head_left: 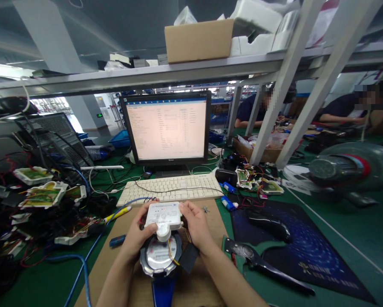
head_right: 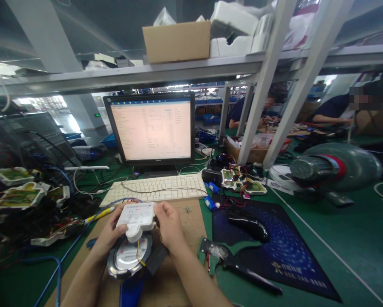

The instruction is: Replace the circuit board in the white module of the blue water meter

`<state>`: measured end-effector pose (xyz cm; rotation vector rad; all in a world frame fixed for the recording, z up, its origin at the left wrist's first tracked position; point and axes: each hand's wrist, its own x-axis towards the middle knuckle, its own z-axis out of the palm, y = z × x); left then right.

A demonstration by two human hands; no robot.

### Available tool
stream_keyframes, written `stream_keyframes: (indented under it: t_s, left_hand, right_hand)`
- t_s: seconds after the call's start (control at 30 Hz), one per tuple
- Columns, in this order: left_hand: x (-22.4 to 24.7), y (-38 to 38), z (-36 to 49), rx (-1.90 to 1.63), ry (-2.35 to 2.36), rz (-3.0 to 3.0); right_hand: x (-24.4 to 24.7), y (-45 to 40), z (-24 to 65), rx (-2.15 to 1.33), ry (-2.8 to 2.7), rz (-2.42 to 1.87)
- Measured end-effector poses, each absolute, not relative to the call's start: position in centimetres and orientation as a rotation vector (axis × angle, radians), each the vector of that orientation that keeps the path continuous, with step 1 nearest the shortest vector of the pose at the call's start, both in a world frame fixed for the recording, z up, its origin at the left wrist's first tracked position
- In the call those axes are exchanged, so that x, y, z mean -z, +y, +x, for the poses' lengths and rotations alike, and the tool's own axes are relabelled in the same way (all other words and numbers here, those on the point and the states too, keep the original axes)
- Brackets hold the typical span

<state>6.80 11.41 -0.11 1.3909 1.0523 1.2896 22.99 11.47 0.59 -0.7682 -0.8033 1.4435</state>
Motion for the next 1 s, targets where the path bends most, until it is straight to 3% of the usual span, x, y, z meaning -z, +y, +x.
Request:
stream_keyframes:
  t_s: [0.6, 1.0]
  left_hand:
    - [0.2, 11.3, 6.8, -1.29, 1.042, 1.39]
    - [0.2, 11.4, 6.8, -1.294, 1.027, 1.386]
  right_hand:
    - [-0.6, 11.0, 24.3, -1.394, -1.091, -0.827]
    - [0.2, 11.1, 23.6, -1.592, -0.796, -0.728]
